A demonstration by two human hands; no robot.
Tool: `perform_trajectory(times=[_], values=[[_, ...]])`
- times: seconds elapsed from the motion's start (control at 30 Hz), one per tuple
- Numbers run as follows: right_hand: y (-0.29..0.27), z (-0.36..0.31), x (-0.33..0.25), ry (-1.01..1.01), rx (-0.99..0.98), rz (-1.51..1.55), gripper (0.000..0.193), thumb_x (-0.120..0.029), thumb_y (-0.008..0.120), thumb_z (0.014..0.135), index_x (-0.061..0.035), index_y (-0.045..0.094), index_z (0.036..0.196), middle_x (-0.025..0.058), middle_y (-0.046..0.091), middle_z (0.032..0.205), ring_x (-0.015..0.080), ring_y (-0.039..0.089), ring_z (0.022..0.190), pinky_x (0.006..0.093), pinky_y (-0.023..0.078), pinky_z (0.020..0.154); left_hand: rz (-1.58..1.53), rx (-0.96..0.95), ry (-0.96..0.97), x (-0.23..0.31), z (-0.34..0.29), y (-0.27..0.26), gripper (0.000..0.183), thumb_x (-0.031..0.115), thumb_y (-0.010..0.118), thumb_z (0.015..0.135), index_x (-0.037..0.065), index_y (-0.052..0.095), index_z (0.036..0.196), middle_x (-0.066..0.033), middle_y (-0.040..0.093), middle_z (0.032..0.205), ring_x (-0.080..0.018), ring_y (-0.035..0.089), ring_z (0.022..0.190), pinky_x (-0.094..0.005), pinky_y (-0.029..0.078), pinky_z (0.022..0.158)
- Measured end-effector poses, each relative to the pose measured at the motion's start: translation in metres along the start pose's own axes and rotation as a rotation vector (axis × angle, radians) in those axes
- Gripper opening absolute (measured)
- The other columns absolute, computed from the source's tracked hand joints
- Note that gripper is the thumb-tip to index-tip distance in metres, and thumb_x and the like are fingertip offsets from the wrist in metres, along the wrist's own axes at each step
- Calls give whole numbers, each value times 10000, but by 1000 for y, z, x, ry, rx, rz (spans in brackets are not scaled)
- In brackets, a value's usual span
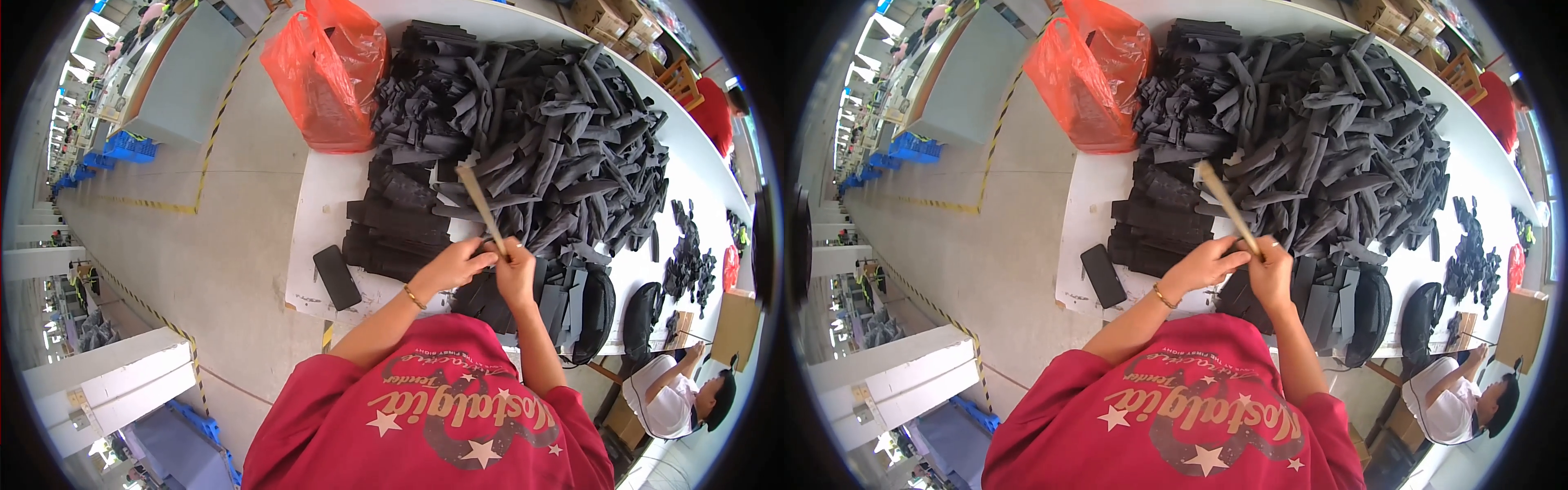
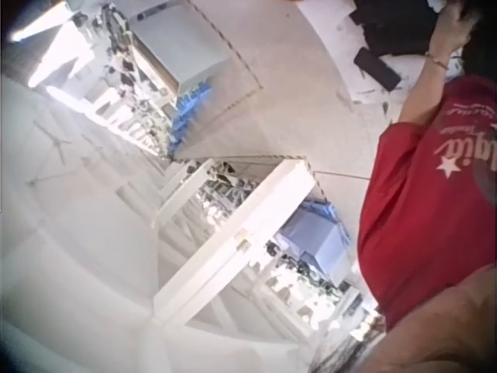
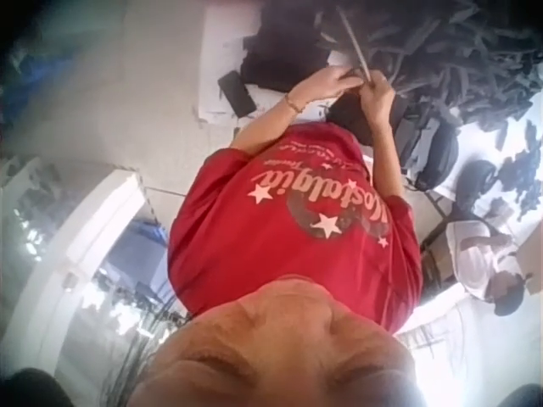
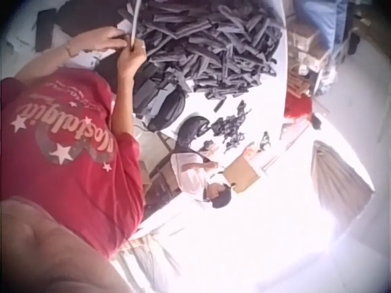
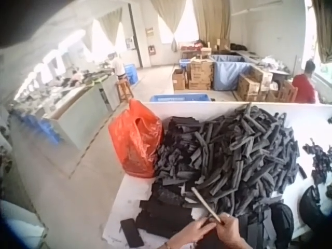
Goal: The recorder picks up black foam blocks, uses a wooden stick to apply pressure or adhesive to the center, and stacks the processed pieces.
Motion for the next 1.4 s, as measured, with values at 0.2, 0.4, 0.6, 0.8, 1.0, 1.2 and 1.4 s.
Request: perform_trajectory(times=[0.2,0.4,0.6,0.8,1.0,1.2,1.4], values=[[-48,35,1,120,376,232,185,-108,637,913,-37,565,759,-66,463,694,27,387,656,182,317,580,-98,31,77,6,-6,43,307,253,477,989,46,484,762,-20,511,591,-124,458,431,-293,396,457],[-198,124,33,190,642,-118,327,-325,513,981,-17,608,1037,-30,462,628,113,453,562,288,404,544,681,522,325,-64,-9,-50,115,164,606,846,51,587,846,-69,566,714,-231,560,644,-364,466,606],[-135,103,3,103,263,-581,258,-257,553,956,-79,593,1138,121,629,805,273,633,728,386,473,649,1237,521,292,-86,28,-155,122,184,746,693,170,707,808,20,578,830,-221,513,974,-391,430,788],[-51,26,11,-221,-248,-548,137,-157,629,870,-80,663,978,100,624,769,298,632,662,369,498,577,1053,504,496,-57,24,-170,72,198,741,719,184,739,789,42,604,847,-204,516,938,-371,421,786],[-31,14,23,-314,-269,-615,121,-167,623,873,-106,666,969,82,596,733,280,620,621,375,490,530,1005,494,531,-39,11,-165,89,200,732,746,184,757,829,29,633,860,-210,522,912,-364,436,808],[9,15,15,-325,-301,-557,156,-174,615,875,-86,649,1000,98,644,818,297,641,671,395,514,564,998,450,644,-18,-1,-121,99,266,726,737,188,752,792,37,662,971,-245,517,1097,-379,419,908],[53,-12,19,-45,-310,-50,233,-38,605,853,10,626,1079,200,656,890,338,656,791,364,504,690,-148,1149,660,-14,-34,-83,548,129,720,829,17,440,1287,-170,505,1235,-289,465,1214,-444,411,999]])
Point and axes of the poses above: each hand's wrist, its own z-axis towards the middle knuckle, its own y-axis out of the palm, x = y × z, the point moved 3 cm from there along z, towards the middle knuckle
